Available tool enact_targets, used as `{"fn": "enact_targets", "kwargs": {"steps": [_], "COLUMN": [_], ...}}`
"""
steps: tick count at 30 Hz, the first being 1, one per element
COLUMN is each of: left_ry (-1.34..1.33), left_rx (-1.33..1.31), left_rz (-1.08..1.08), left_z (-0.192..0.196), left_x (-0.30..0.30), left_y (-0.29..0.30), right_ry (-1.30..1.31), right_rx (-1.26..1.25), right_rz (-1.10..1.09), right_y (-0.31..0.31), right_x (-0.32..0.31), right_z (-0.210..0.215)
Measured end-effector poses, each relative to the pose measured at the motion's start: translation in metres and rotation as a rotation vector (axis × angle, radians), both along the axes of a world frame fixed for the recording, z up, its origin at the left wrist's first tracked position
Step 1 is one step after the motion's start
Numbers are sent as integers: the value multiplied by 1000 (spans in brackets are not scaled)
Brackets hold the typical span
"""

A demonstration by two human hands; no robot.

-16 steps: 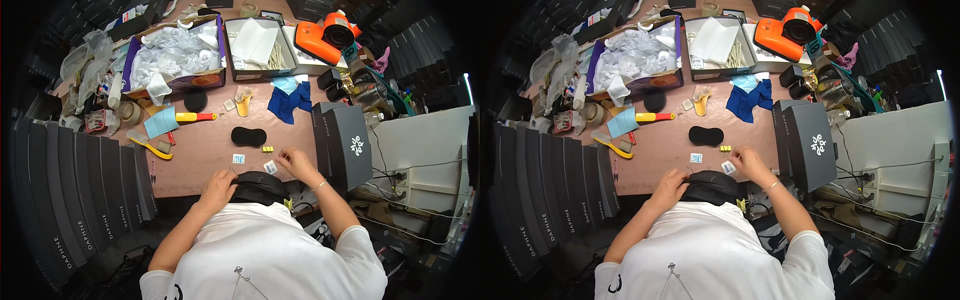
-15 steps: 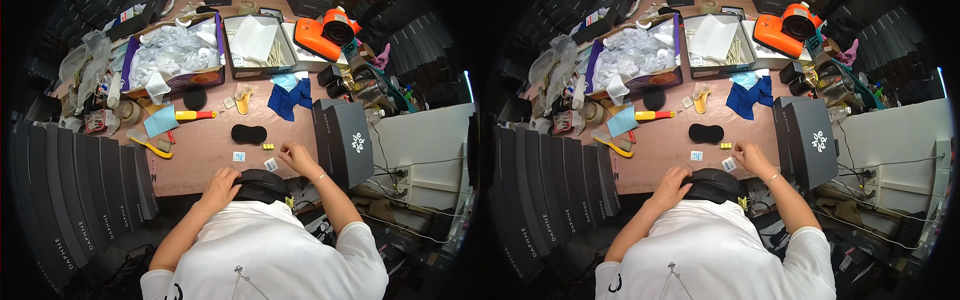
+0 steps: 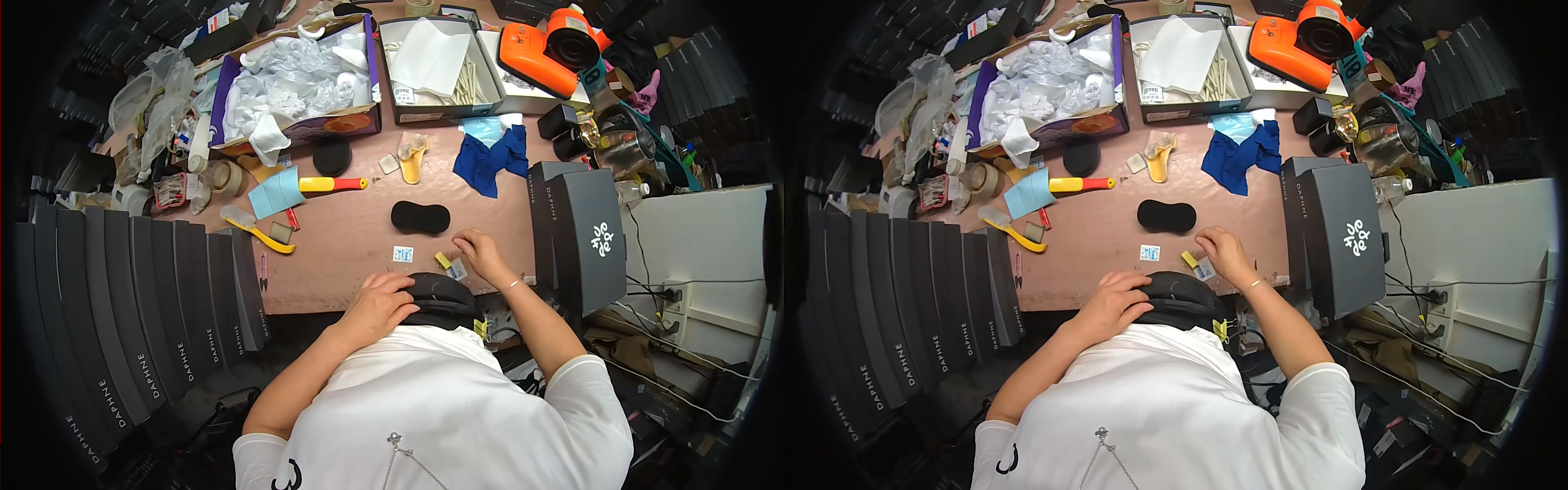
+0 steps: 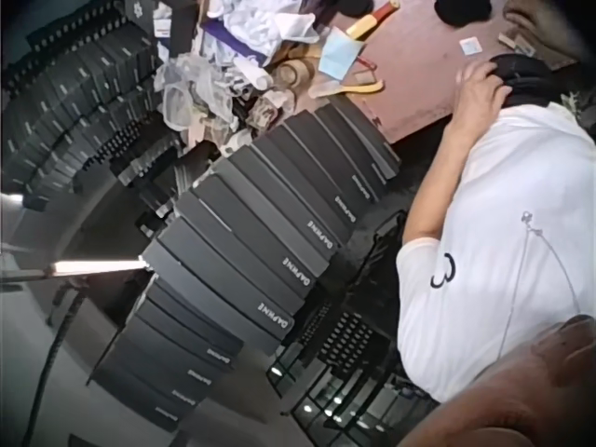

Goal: Packing shoes into boxes and organizing them at a workbench.

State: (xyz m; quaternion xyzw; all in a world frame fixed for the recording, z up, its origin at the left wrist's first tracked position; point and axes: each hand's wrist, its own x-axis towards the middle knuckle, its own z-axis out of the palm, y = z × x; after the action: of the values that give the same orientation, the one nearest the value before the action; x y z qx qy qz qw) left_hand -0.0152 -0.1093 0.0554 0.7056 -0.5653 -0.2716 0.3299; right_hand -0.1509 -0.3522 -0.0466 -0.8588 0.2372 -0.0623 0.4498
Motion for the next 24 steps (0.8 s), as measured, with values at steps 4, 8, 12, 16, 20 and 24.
{"fn": "enact_targets", "kwargs": {"steps": [4,8,12,16,20,24], "left_ry": [-191,-128,-146,-192,-221,-192], "left_rx": [-123,-123,-90,-110,-142,-101], "left_rz": [33,13,47,75,102,123], "left_z": [-12,-1,-6,-13,-16,-20], "left_x": [-9,-15,-16,-16,-17,-18], "left_y": [-11,-13,-13,-17,-11,-7], "right_ry": [95,174,91,156,-55,-112], "right_rx": [-92,-36,-152,-275,-187,264], "right_rz": [26,154,315,439,207,-53], "right_y": [4,10,19,30,16,7], "right_x": [-15,-20,-14,0,-2,5], "right_z": [2,-9,-40,-65,-53,50]}}
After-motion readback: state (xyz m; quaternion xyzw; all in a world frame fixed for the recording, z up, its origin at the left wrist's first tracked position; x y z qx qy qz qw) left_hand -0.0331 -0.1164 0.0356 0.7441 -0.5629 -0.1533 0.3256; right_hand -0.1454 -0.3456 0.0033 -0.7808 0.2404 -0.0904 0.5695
